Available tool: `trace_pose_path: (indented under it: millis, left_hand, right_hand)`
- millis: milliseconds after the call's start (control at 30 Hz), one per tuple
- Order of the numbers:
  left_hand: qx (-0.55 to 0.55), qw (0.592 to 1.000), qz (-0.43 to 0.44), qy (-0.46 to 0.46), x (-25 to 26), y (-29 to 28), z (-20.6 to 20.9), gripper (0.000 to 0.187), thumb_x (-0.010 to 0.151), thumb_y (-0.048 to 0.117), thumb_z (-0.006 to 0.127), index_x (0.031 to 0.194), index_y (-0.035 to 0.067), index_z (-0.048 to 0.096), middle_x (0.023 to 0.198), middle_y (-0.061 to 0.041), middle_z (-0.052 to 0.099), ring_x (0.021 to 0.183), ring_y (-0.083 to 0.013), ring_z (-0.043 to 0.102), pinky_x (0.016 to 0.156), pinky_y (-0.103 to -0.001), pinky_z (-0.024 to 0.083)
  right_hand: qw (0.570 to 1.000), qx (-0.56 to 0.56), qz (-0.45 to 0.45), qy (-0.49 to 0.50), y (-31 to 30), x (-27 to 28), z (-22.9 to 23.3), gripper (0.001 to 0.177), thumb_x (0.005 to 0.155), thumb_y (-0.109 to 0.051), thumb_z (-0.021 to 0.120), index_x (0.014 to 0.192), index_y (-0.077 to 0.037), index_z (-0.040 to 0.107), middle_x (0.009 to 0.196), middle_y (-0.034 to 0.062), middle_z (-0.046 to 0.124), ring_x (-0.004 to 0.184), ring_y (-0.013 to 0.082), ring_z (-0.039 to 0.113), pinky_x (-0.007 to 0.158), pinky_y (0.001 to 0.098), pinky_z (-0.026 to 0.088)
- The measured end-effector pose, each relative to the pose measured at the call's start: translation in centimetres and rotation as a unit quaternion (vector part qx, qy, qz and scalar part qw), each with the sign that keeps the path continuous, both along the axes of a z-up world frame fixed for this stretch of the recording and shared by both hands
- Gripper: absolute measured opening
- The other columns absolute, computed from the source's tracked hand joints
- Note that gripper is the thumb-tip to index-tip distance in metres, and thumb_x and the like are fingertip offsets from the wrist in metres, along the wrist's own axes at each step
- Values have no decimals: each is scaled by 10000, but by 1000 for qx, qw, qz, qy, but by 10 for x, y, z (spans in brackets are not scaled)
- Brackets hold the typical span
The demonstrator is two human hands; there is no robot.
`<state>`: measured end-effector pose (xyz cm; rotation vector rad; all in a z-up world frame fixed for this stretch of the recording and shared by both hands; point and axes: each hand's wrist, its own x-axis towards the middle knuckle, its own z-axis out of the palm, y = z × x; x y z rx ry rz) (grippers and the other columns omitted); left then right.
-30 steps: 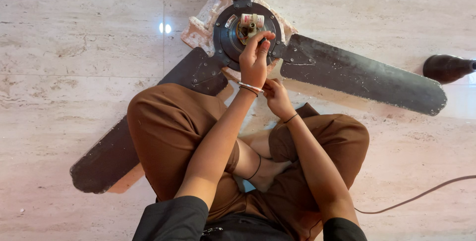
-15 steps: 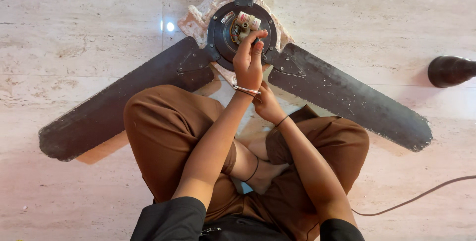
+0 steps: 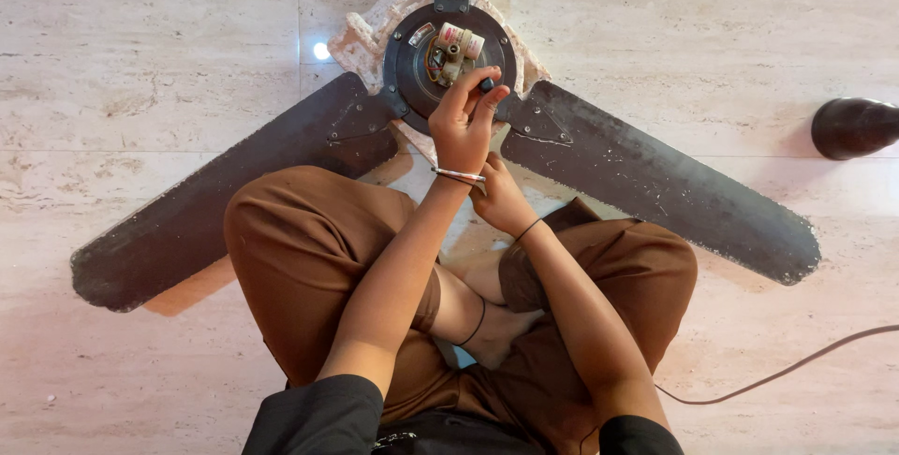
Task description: The person sits on the floor and uses a screwdriver to remove and reattach a fan blade to the motor housing. They loosen the screws, detach the blade, then reposition and tighten the screws to secure it back in place.
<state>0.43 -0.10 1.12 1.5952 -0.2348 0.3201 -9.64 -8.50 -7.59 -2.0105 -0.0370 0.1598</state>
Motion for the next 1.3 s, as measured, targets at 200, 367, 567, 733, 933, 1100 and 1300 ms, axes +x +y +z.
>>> trace_pose_path:
  millis: [200,367,567,733,933,1100,1300]
  left_hand:
    - [20,1000,2,-5,-3,-1,1,252,932,120,808,1152,47,710,1078,-62,764,869,-77,709,758,-225,576]
    - [27,1000,-10,2,-1,1,1,243,948,113,795,1166,49,712,1067,-60,768,832,-80,689,753,-228,564]
    - [7,999,-38,-5,-1,0,4,226,977,112,756,1186,59,689,1093,-56,757,889,-112,719,792,-248,584]
    - [36,998,-36,-22,-2,-4,10,193,973,114,758,1139,56,680,1032,-58,748,879,-147,743,778,-263,588]
    - [83,996,-5,-38,-1,-5,16,175,945,100,789,1086,61,692,956,-66,741,779,-173,712,713,-276,565]
    - [74,996,-8,-40,0,-3,18,160,944,73,769,1079,66,683,957,-70,728,783,-196,724,701,-294,572]
    - [96,992,-50,-68,0,-4,24,171,951,42,750,1095,65,660,941,-84,693,834,-254,702,749,-334,562]
  right_hand:
    - [998,8,12,-54,-1,1,1,521,825,57,631,1341,21,564,1423,327,483,1313,517,461,1108,503,409]
    - [1000,1,4,-22,-1,1,3,499,825,33,643,1318,6,573,1383,303,523,1292,495,497,1100,493,431]
    - [1000,3,10,-16,-1,1,-1,490,829,29,636,1315,8,579,1384,306,518,1299,495,484,1103,492,425]
    - [999,-8,31,-36,-1,2,-6,426,829,37,625,1252,-6,641,1376,290,555,1322,490,472,1123,496,414]
    - [998,-5,33,-53,-3,3,-3,443,790,63,598,1221,-14,660,1387,314,525,1315,500,454,1113,502,408]
    - [999,-2,24,-37,-1,3,-1,408,814,40,621,1218,-15,647,1331,290,560,1279,496,483,1075,503,439]
    - [999,5,22,-49,-1,4,6,417,841,41,611,1255,-8,606,1335,289,559,1244,494,517,1057,503,461]
